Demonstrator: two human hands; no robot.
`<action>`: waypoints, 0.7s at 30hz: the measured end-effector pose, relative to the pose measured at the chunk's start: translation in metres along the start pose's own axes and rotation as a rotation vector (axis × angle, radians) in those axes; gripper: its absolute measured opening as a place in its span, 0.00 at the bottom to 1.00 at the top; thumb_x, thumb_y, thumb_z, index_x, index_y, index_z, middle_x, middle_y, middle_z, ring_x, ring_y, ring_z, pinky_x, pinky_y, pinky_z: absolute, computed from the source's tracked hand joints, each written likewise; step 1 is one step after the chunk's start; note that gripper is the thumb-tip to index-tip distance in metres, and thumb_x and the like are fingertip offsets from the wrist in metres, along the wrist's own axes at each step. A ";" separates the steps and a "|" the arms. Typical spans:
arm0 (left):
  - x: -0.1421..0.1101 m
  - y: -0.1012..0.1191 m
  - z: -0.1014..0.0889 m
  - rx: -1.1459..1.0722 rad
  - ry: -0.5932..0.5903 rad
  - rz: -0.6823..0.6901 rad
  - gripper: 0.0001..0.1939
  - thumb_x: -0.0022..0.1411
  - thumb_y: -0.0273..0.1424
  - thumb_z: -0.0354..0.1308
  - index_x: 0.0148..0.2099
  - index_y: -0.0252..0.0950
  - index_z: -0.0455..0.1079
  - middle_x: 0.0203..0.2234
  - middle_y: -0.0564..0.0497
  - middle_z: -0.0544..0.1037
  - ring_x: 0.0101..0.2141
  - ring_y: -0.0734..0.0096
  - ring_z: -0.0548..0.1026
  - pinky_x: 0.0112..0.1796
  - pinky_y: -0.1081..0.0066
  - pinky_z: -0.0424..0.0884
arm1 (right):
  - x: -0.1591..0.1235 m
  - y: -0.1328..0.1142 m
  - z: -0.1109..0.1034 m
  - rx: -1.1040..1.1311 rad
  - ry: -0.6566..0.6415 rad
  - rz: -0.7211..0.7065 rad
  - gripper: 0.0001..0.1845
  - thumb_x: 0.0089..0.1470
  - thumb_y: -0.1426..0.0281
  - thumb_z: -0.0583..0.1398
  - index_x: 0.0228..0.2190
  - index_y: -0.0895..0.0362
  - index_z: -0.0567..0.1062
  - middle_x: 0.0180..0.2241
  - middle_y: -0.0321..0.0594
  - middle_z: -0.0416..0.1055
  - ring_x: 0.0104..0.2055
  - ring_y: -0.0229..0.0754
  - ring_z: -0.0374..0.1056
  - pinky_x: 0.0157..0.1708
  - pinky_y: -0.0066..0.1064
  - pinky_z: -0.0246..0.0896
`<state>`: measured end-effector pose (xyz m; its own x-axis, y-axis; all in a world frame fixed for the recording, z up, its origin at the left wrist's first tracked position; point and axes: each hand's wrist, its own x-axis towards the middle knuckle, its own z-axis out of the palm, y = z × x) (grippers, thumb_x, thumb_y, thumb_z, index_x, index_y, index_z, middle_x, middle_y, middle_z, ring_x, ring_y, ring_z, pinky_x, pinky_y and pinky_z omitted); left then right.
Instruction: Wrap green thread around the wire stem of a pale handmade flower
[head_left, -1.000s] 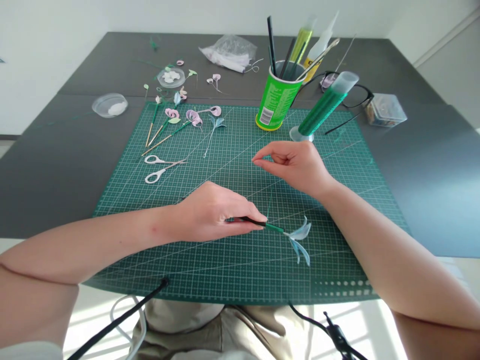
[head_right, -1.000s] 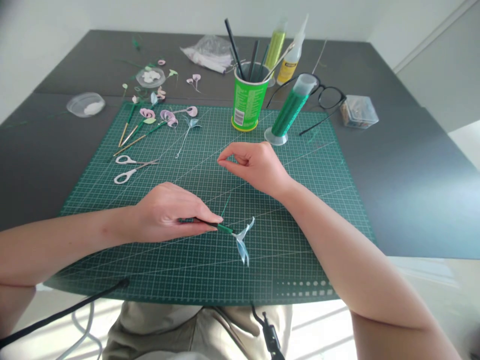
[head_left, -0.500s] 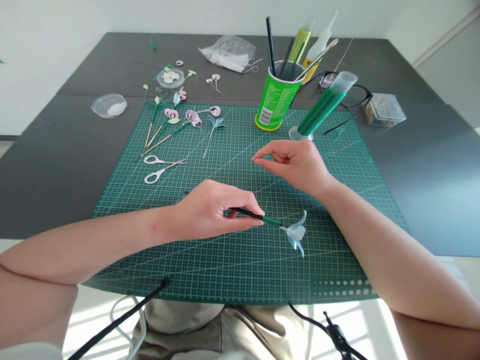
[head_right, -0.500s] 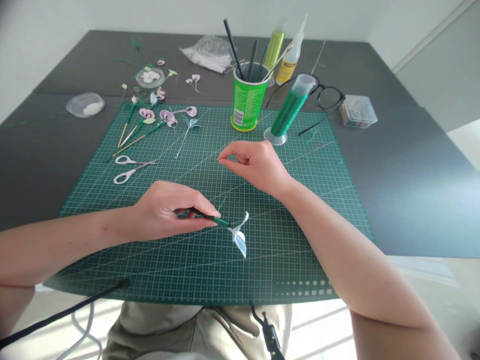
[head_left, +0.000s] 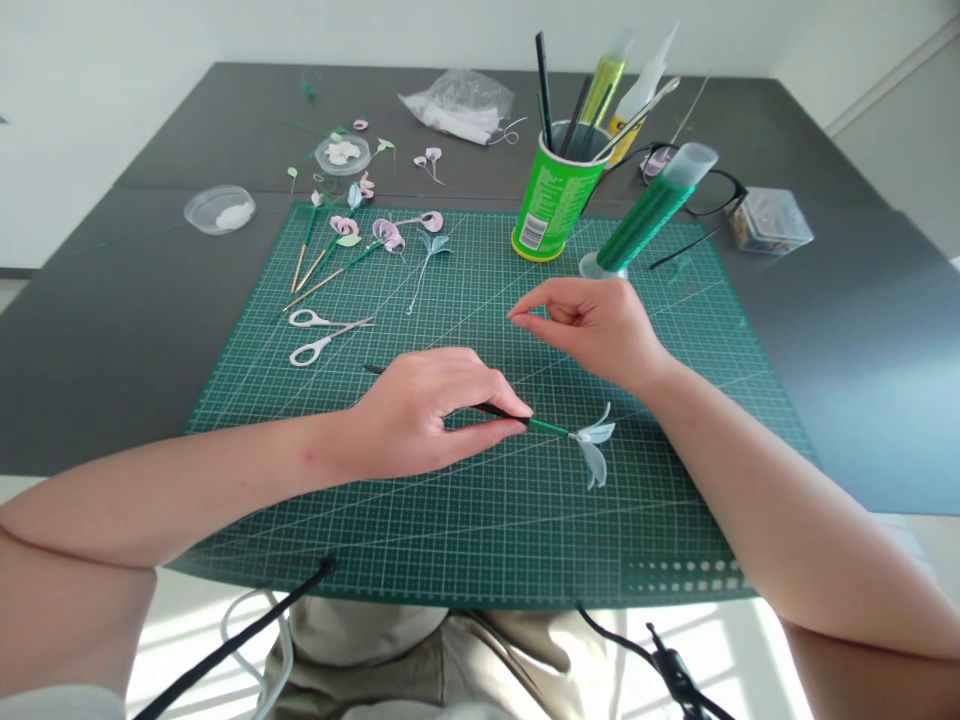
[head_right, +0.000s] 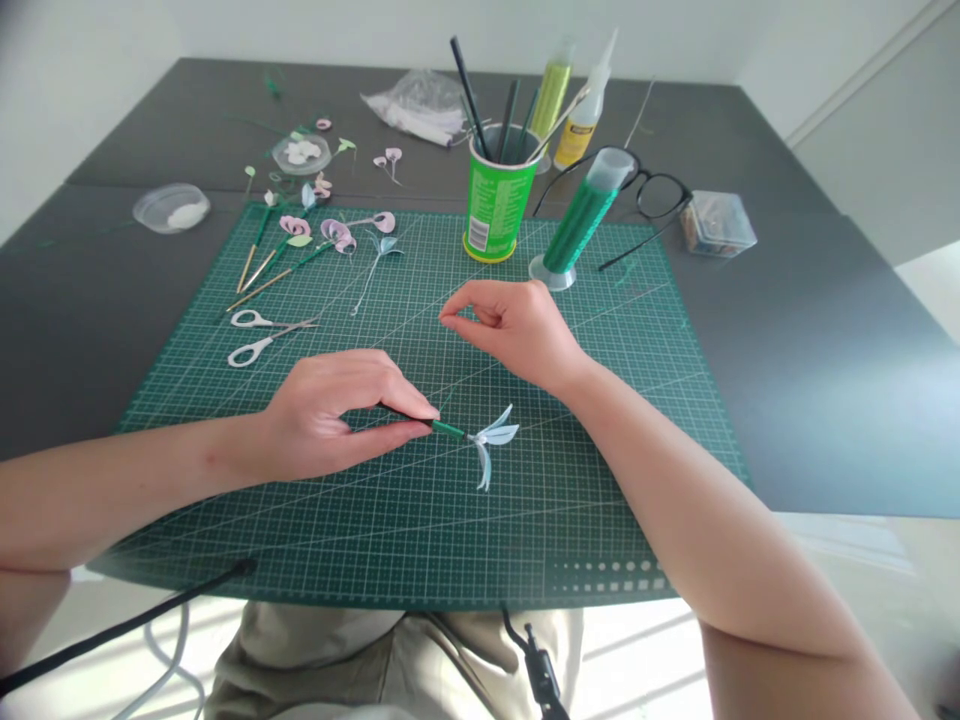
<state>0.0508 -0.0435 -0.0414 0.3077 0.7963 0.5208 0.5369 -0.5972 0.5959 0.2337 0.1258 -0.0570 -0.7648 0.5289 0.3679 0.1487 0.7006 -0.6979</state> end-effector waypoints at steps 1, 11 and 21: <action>0.000 -0.001 0.000 -0.002 0.004 0.004 0.01 0.70 0.28 0.67 0.42 0.38 0.79 0.34 0.52 0.87 0.35 0.70 0.83 0.40 0.72 0.78 | 0.000 0.000 0.000 -0.001 -0.001 0.001 0.05 0.60 0.70 0.68 0.32 0.57 0.84 0.17 0.25 0.48 0.21 0.31 0.45 0.25 0.31 0.46; 0.002 -0.001 -0.003 -0.021 -0.019 -0.028 0.02 0.70 0.28 0.68 0.41 0.39 0.79 0.33 0.53 0.86 0.36 0.70 0.82 0.42 0.71 0.78 | -0.001 -0.001 0.000 0.025 -0.010 -0.002 0.05 0.60 0.70 0.68 0.33 0.57 0.84 0.17 0.26 0.49 0.21 0.31 0.47 0.23 0.31 0.44; 0.001 -0.001 -0.003 -0.006 -0.037 -0.040 0.04 0.70 0.29 0.68 0.46 0.39 0.82 0.35 0.51 0.87 0.39 0.69 0.83 0.43 0.72 0.78 | -0.001 -0.002 0.000 0.031 -0.049 0.016 0.06 0.61 0.70 0.67 0.33 0.57 0.84 0.17 0.25 0.49 0.21 0.31 0.45 0.24 0.31 0.43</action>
<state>0.0484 -0.0425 -0.0396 0.3147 0.8224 0.4739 0.5445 -0.5653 0.6196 0.2342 0.1238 -0.0565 -0.7926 0.5152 0.3261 0.1426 0.6766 -0.7224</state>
